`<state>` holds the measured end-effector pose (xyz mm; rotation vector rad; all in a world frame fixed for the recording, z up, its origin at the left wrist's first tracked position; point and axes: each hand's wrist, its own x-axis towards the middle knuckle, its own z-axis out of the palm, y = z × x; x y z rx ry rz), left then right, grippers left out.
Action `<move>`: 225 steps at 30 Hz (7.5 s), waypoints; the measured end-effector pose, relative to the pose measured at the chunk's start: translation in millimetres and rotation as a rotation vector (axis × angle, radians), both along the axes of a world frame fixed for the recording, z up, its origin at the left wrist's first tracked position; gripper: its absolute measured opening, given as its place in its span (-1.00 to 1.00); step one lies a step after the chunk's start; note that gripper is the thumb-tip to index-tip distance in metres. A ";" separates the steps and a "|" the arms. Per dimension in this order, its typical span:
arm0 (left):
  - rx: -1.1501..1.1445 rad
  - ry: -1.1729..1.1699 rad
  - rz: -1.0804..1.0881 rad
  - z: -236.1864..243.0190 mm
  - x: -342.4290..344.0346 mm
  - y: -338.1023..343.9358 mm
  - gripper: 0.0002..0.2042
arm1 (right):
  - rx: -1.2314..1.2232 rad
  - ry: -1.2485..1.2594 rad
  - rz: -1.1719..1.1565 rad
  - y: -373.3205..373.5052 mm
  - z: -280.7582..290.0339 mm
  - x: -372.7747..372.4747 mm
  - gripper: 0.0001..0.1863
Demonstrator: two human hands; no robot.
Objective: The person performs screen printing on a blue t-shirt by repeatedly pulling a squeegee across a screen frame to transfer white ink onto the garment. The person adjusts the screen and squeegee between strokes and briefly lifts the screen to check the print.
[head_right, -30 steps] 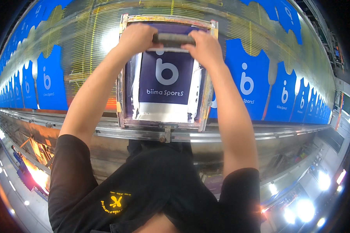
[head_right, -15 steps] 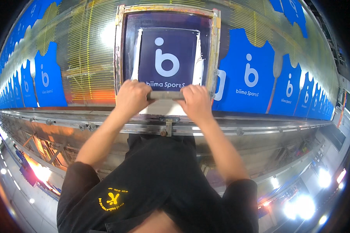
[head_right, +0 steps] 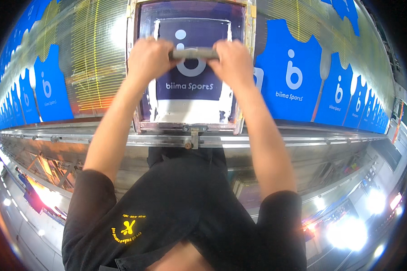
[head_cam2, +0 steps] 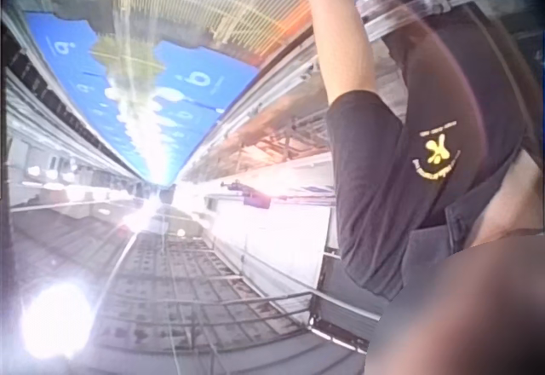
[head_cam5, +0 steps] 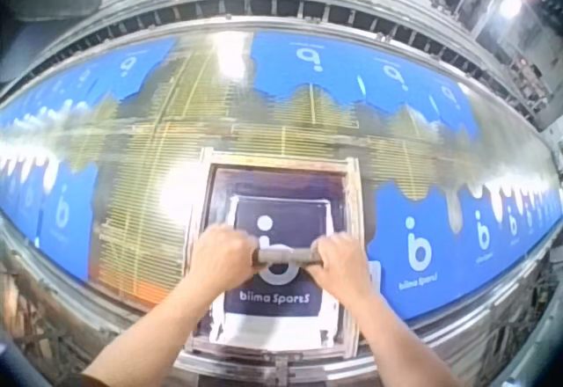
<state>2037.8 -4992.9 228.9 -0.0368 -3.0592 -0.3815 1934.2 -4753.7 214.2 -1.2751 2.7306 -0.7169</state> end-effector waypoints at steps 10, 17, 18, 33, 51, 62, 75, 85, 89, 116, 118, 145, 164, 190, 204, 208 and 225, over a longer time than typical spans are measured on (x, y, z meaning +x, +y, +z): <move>0.186 -0.550 -0.010 11.9 97.3 60.0 -0.52 | 0.224 -0.444 -0.010 64.0 14.9 109.2 -0.41; 0.349 -0.821 -0.093 41.3 41.5 25.2 -0.38 | -0.165 -0.848 -0.167 79.9 12.2 55.3 -0.42; 0.362 -0.759 -0.088 47.2 34.5 16.7 -0.39 | -0.219 -0.704 -0.361 88.1 10.5 42.2 -0.47; 0.070 -0.009 -0.069 11.4 -65.8 -51.3 -0.64 | -0.322 -0.885 -0.909 85.8 -1.5 11.0 -0.58; 0.333 0.164 -0.043 31.6 242.3 -0.1 -0.56 | -0.535 -0.475 -0.778 22.1 65.9 66.0 -0.55; 0.289 0.000 0.066 38.7 395.1 -332.1 -0.40 | -0.559 -0.499 -0.637 -326.8 35.4 228.9 -0.59; 0.131 -0.258 -0.004 60.4 470.8 -553.8 -0.47 | -0.488 -0.544 -0.823 -544.2 -43.5 349.7 -0.67; 0.048 -0.176 -0.079 54.1 280.6 -660.3 -0.78 | -0.266 -0.530 -0.887 -562.1 -26.2 355.6 -0.63; 0.073 -0.174 -0.078 41.0 225.5 -687.3 -0.76 | -0.291 -0.602 -0.917 -561.2 -25.1 355.1 -0.60; 0.066 -0.068 0.079 21.5 509.7 -539.9 -0.47 | -0.064 -0.049 0.008 -556.4 21.6 509.0 -0.53; 0.062 -0.086 0.106 31.9 530.4 -524.5 -0.44 | -0.009 -0.134 0.056 -544.4 32.2 524.2 -0.52; 0.208 -0.237 -0.002 30.0 417.2 -605.9 -0.76 | 0.032 -0.176 -0.013 -604.8 36.2 428.1 -0.52; 0.091 -0.200 0.052 16.3 340.9 -633.4 -0.74 | -0.056 0.014 0.024 -630.7 11.7 346.3 -0.59; 0.164 -0.378 -0.135 64.3 263.7 -672.6 -0.53 | -0.257 -0.434 -0.793 -524.5 -25.4 331.3 -0.52; 0.172 0.038 -0.015 14.4 395.0 -623.7 -0.59 | -0.520 -0.850 -0.869 -555.2 19.5 336.2 -0.68; 0.238 0.077 -0.019 16.6 517.5 -567.6 -0.31 | -0.557 -0.815 -0.827 -556.3 25.9 338.7 -0.64; 0.098 -0.214 0.043 45.2 648.6 -842.2 -0.34 | -0.765 -0.573 -0.763 -844.4 -28.9 508.3 -0.76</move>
